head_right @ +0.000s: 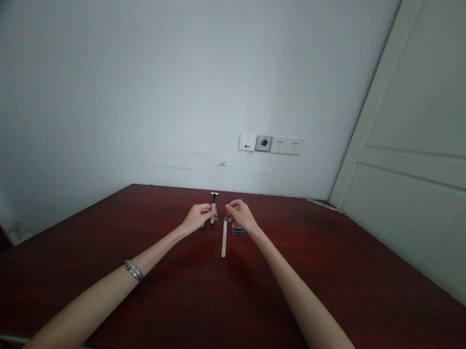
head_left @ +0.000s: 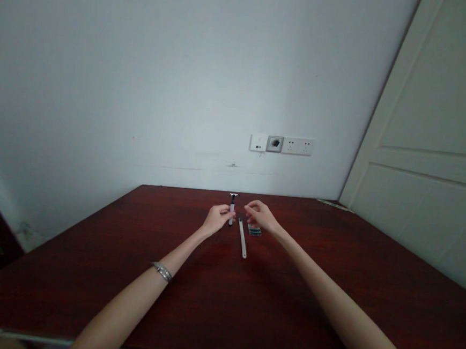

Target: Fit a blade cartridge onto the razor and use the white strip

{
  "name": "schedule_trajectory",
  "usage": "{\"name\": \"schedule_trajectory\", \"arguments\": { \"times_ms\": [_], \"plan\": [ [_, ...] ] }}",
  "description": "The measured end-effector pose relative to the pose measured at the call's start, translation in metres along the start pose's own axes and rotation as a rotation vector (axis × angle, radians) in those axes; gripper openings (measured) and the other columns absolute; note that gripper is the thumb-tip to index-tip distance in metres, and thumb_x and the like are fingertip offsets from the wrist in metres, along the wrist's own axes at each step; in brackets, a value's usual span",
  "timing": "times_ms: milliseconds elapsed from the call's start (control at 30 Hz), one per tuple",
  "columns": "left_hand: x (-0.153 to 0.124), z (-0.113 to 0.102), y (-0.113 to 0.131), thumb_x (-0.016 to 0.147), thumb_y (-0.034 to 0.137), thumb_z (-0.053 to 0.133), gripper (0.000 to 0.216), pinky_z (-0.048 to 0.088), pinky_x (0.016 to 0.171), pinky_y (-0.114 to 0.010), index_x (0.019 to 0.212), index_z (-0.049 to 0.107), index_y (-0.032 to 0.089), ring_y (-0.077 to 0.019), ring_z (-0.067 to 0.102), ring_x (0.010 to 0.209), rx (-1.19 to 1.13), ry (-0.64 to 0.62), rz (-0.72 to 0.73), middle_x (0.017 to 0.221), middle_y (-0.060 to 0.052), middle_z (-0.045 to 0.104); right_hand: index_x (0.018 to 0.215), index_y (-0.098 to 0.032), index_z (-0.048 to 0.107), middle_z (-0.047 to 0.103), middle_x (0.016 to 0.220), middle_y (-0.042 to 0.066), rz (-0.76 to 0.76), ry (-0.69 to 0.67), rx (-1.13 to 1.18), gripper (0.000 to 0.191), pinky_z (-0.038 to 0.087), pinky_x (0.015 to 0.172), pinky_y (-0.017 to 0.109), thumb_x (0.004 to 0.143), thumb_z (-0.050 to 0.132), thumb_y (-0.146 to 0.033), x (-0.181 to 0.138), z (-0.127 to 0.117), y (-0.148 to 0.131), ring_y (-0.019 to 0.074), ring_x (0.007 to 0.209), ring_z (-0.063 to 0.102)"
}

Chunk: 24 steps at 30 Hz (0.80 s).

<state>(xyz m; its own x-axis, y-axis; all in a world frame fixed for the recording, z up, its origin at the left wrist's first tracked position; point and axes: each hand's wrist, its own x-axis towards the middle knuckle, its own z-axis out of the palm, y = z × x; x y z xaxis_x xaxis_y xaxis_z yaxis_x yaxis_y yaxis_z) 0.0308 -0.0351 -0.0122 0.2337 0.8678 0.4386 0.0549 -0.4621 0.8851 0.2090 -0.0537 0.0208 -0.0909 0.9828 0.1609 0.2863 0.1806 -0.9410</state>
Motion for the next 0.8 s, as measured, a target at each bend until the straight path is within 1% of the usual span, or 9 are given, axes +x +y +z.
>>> {"name": "schedule_trajectory", "arguments": {
  "times_ms": [100,200,300,400,567,700,800],
  "plan": [
    [0.002,-0.003,-0.003,0.069,0.032,0.065,0.025,0.051,0.065,-0.031,0.08,0.062,0.011,-0.0187,0.065,0.065,-0.014,0.021,-0.008,0.073,-0.008,0.068,0.077,-0.018,0.052,0.056,0.055,-0.002,-0.042,-0.061,-0.245,0.011,0.039,0.037,0.019,0.077,0.056,-0.027,-0.005,0.002,0.011,0.0105,0.041,0.053],
    [0.002,-0.004,-0.002,0.07,0.033,0.064,0.025,0.051,0.064,-0.031,0.078,0.062,0.01,-0.0187,0.065,0.065,-0.014,0.029,-0.016,0.072,-0.009,0.068,0.069,-0.017,0.056,0.058,0.052,0.001,-0.074,-0.125,-0.509,0.014,0.041,0.044,0.022,0.077,0.057,-0.029,-0.013,0.01,0.022,0.0133,0.044,0.056],
    [0.002,-0.003,0.0,0.07,0.034,0.064,0.025,0.051,0.062,-0.03,0.078,0.062,0.01,-0.0183,0.065,0.064,0.0,0.019,-0.016,0.072,-0.008,0.068,0.067,-0.016,0.059,0.065,0.065,0.008,-0.1,-0.106,-0.752,0.021,0.044,0.057,0.026,0.073,0.061,-0.035,-0.022,0.018,0.026,0.0196,0.064,0.063],
    [0.002,-0.001,0.001,0.071,0.033,0.064,0.024,0.051,0.062,-0.029,0.078,0.061,0.011,-0.018,0.065,0.063,0.014,0.013,-0.008,0.071,-0.008,0.067,0.072,-0.015,0.062,0.066,0.079,0.014,-0.106,-0.08,-0.915,0.025,0.044,0.064,0.03,0.074,0.06,-0.04,-0.027,0.023,0.025,0.0262,0.079,0.064],
    [0.001,0.0,0.002,0.071,0.033,0.064,0.023,0.052,0.061,-0.029,0.077,0.062,0.011,-0.0179,0.064,0.063,0.021,0.015,0.0,0.071,-0.008,0.068,0.081,-0.013,0.064,0.065,0.091,0.019,-0.068,-0.068,-0.97,0.028,0.045,0.067,0.033,0.074,0.06,-0.039,-0.028,0.024,0.022,0.0301,0.085,0.063],
    [0.0,0.001,0.002,0.07,0.032,0.064,0.024,0.052,0.061,-0.029,0.078,0.062,0.01,-0.0177,0.065,0.062,0.005,0.022,-0.015,0.071,-0.008,0.068,0.084,-0.012,0.065,0.065,0.092,0.02,-0.036,-0.102,-0.967,0.03,0.046,0.07,0.034,0.074,0.058,-0.039,-0.025,0.025,0.021,0.031,0.088,0.062],
    [0.0,0.001,0.003,0.07,0.032,0.064,0.024,0.052,0.061,-0.029,0.078,0.062,0.01,-0.0175,0.065,0.061,0.007,0.02,-0.015,0.07,-0.008,0.067,0.087,-0.01,0.066,0.066,0.093,0.021,-0.042,-0.123,-0.983,0.031,0.045,0.073,0.034,0.077,0.054,-0.037,-0.022,0.028,0.024,0.0304,0.09,0.062]
  ]
}}
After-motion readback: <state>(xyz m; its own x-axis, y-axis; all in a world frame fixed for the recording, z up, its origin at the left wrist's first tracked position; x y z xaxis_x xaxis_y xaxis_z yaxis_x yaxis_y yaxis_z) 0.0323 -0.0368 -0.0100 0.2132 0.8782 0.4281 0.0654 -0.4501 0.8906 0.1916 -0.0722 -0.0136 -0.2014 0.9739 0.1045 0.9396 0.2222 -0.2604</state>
